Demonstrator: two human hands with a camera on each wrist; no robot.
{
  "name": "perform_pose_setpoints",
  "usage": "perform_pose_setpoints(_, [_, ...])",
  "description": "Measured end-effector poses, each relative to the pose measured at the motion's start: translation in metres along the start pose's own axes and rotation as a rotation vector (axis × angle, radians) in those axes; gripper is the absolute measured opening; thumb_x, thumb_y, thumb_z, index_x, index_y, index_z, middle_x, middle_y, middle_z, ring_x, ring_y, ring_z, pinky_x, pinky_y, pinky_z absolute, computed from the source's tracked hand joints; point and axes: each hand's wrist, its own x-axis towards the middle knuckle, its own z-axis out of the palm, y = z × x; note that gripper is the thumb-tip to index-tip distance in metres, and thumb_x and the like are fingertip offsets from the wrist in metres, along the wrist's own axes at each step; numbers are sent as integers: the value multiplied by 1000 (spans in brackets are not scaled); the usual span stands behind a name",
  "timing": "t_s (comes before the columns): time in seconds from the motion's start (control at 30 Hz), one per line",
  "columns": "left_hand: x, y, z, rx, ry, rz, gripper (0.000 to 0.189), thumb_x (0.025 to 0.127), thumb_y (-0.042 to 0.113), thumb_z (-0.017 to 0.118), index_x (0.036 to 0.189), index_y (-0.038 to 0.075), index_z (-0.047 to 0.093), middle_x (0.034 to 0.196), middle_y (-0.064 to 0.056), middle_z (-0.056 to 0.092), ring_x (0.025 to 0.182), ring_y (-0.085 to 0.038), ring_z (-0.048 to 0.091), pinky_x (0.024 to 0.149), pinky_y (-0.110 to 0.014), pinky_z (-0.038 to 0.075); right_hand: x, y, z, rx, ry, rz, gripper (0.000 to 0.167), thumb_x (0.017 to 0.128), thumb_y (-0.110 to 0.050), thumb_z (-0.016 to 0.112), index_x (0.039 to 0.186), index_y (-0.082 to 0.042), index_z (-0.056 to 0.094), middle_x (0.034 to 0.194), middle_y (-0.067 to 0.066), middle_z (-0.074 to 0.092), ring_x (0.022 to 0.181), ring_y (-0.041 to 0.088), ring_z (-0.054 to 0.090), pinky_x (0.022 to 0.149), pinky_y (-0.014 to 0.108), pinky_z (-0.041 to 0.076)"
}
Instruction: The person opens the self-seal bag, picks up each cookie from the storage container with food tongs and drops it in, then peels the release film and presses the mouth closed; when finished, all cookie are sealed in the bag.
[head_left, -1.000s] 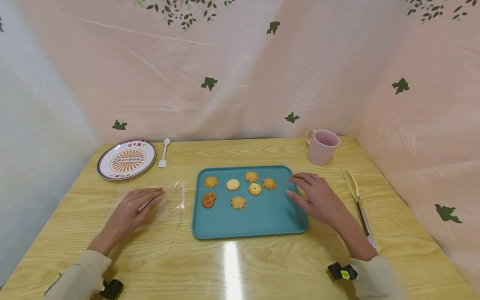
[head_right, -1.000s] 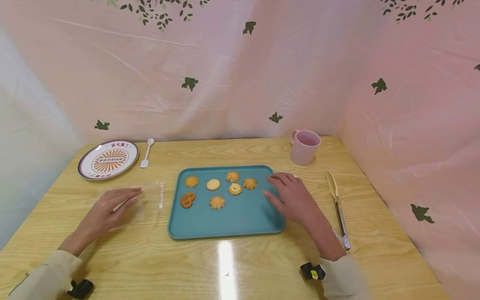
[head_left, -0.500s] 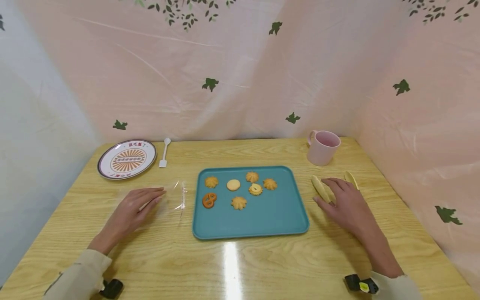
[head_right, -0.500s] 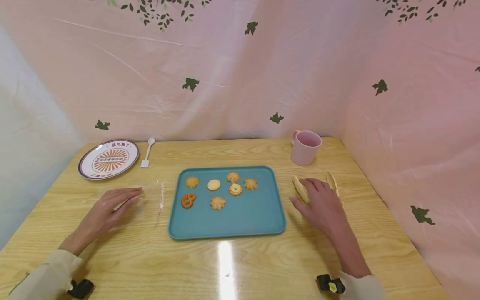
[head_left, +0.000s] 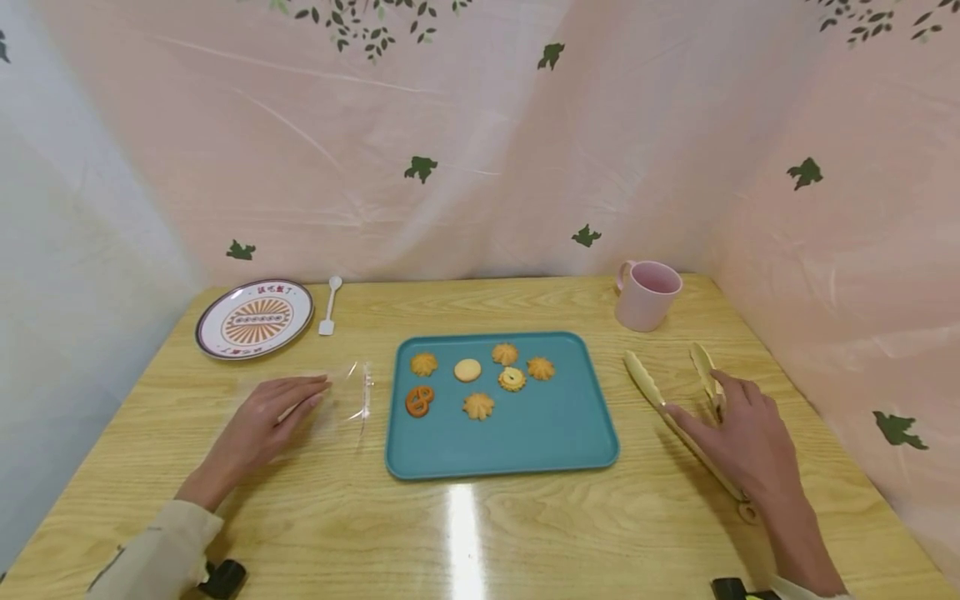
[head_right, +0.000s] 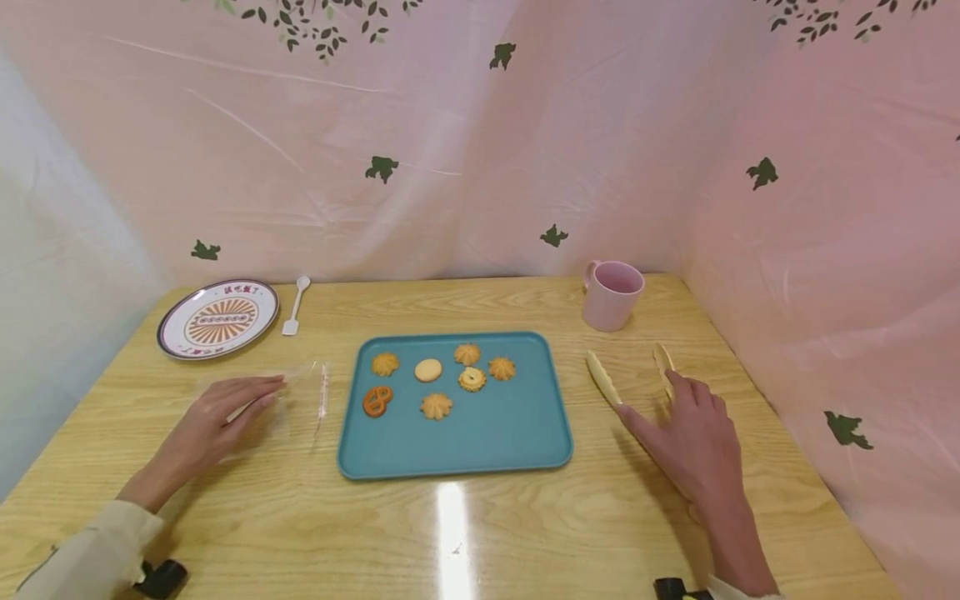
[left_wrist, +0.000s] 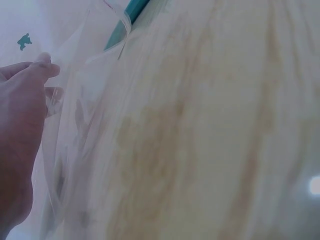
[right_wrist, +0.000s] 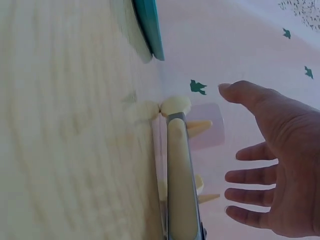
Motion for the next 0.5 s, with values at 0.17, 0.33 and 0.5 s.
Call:
perform_pose_setpoints(0.17, [0,1,0,11,-7,-10,33,89,-5,74,121,1,74,125,-14,72,114,-35,65,110,-28,38,-8,10,-2,-13,-72,93,101,93,-64,66,149,15,36,137,45,40,120,67,39,85,79,40])
perform_pose_setpoints(0.33, [-1,0,0,12,-11,-11,34,89,-6,74,122,2,74,125,-13,72,114,-35,65,109,-32,40,-12,21,-6,-5,-185,193,113,94,-70,60,152,20,23,139,51,32,120,71,34,83,80,40])
perform_pose_setpoints(0.5, [-1,-1,1,12,-6,-1,34,88,-6,75,121,1,74,125,-13,72,113,-35,66,110,-28,38,-15,27,-5,-1,-264,224,119,94,-72,57,151,24,16,139,55,26,119,73,33,82,81,41])
